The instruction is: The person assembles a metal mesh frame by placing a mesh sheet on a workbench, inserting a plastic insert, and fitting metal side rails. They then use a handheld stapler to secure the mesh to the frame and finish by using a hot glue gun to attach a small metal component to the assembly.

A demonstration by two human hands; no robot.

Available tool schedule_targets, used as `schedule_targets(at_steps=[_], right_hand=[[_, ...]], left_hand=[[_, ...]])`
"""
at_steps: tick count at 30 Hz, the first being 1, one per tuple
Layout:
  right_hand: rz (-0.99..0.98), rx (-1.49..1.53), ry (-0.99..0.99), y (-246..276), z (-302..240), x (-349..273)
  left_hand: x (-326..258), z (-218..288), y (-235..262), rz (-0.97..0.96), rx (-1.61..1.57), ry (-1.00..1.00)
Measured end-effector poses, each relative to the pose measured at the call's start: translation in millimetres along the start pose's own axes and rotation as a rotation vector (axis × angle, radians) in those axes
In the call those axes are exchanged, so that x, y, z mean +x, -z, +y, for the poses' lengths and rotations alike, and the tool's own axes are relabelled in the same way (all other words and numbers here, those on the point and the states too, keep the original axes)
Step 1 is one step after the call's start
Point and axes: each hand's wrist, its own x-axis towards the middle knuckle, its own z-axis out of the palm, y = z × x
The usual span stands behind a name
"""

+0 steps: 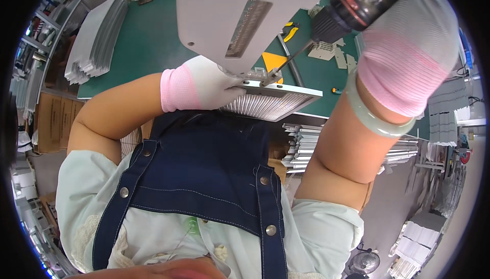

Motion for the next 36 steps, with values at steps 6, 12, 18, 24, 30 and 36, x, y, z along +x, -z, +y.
schedule_targets(at_steps=[6, 12, 18, 24, 30, 36], right_hand=[[0.209, 0.040, -0.020, -29.4, 0.3, -12.7], [0.027, -0.153, -0.215, 26.3, 1.1, 2.8], [-0.092, -0.210, -0.317, 11.5, 18.1, -25.9], [-0.087, -0.119, -0.346, -0.4, 15.3, -40.3], [-0.102, -0.134, -0.322, 8.5, 22.3, -45.6], [-0.050, -0.086, -0.324, 17.7, 23.2, -49.9]], left_hand=[[6.0, 4.9, 4.4, -0.082, 0.003, 0.087], [9.4, 11.3, 11.1, -0.102, -0.060, 0.121], [10.6, 3.8, -7.9, 0.070, 0.016, 0.037], [20.1, 6.9, -7.3, -0.050, 0.025, 0.105], [22.3, 7.9, -3.0, -0.124, 0.024, 0.088], [22.6, 10.5, -2.6, -0.038, -0.082, 0.074]])
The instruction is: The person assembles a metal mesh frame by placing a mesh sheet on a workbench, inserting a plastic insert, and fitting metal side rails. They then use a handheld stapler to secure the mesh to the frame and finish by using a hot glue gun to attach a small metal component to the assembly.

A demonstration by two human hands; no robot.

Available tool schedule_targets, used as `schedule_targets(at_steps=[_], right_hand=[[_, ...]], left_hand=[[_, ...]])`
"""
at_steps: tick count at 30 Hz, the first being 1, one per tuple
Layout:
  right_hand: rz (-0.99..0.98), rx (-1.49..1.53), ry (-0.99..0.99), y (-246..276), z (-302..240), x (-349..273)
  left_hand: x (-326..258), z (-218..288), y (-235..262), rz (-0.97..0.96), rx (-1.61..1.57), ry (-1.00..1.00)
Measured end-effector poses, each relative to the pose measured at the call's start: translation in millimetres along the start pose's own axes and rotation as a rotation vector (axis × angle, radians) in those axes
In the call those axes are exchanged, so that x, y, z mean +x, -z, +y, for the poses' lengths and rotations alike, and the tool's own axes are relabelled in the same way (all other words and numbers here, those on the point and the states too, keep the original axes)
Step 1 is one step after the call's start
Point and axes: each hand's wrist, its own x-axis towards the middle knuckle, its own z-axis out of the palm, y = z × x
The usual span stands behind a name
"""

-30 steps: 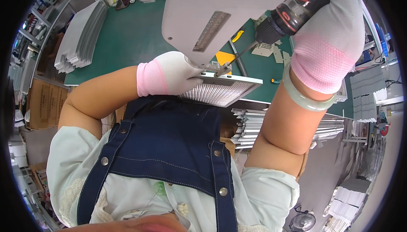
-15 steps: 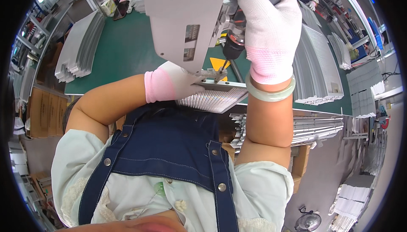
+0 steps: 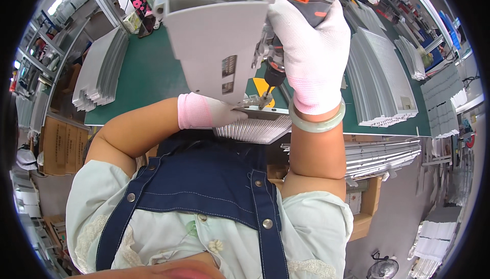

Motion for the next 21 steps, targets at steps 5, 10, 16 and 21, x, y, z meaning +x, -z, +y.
schedule_targets(at_steps=[5, 10, 16, 21], right_hand=[[0.094, -0.130, 0.021, -16.0, -11.6, -2.6], [0.137, -0.203, -0.067, -13.6, -30.5, 31.1], [0.164, -0.301, 0.077, -4.5, -41.3, 99.4], [0.076, -0.507, 0.236, 15.5, -27.5, 102.9]], left_hand=[[-0.1, 0.0, 4.4, -0.074, 0.099, 0.029], [-6.5, 3.0, 10.1, -0.036, 0.004, 0.023], [-59.4, 14.4, 35.3, -0.057, -0.077, 0.074], [-121.9, 9.5, 111.4, 0.334, 0.068, 0.144]])
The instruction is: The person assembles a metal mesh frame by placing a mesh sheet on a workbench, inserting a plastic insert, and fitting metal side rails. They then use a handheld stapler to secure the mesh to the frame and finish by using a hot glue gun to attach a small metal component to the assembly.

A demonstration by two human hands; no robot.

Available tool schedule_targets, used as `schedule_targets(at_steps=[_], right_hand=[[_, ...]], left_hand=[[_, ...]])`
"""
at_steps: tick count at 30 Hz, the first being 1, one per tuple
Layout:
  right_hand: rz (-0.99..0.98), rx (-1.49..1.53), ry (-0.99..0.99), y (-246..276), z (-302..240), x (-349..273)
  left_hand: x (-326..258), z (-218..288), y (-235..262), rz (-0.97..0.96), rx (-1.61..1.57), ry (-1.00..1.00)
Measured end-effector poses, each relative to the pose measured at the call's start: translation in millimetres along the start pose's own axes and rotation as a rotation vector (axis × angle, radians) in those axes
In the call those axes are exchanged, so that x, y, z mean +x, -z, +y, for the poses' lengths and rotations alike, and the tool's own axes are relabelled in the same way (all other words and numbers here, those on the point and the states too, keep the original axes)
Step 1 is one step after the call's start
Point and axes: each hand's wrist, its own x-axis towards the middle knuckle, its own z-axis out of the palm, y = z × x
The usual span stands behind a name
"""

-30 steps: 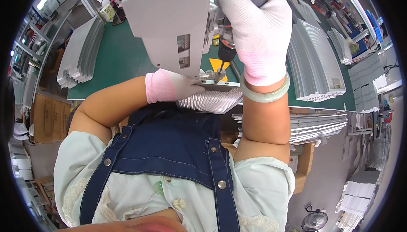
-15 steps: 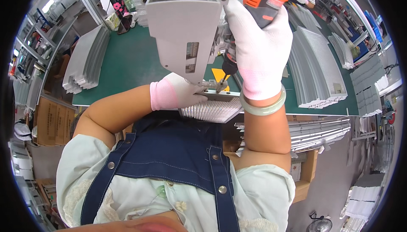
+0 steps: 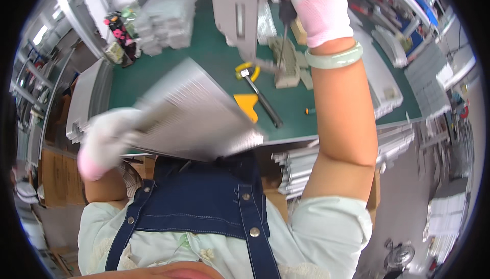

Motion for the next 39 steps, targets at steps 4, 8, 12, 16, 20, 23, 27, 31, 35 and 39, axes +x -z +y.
schedule_targets(at_steps=[4, 8, 12, 16, 20, 23, 27, 31, 35, 39], right_hand=[[-0.025, -0.155, -0.037, 25.4, -15.5, -87.4], [-0.179, 0.602, -0.461, -2.9, -11.0, -206.8], [0.287, -0.092, -0.738, 41.1, 49.1, -192.1], [0.453, -0.218, -0.622, 218.7, 160.5, -196.8], [0.937, 0.149, -0.740, 315.5, 211.5, -133.4], [0.432, -1.067, -0.798, 369.1, 267.1, -94.9], [-0.198, -1.657, -0.765, 384.5, 283.1, -66.7], [0.584, -1.206, -0.946, 311.4, 229.7, -65.1], [0.079, -0.647, -0.415, 229.9, 216.3, -154.7], [-0.667, -0.450, -0.610, 88.0, 176.4, -274.5]], left_hand=[[-11.5, 30.9, 11.6, 0.562, -0.265, 0.331], [72.0, 51.1, -81.8, 0.035, 0.018, -0.339], [82.7, 35.8, -127.8, -0.092, -0.241, -0.381], [57.3, -30.9, -126.4, -0.034, -0.136, -0.232], [18.3, -84.6, -126.4, 0.010, -0.114, 0.144], [12.7, -93.4, -125.2, -0.021, -0.066, 0.155], [5.9, -106.5, -111.7, 0.008, 0.021, 0.201], [-16.8, -127.0, -94.2, 0.093, 0.059, 0.357], [-22.7, -140.0, -65.4, 0.192, 0.067, 0.415], [55.6, -96.6, -44.5, 0.245, 0.065, 0.110]])
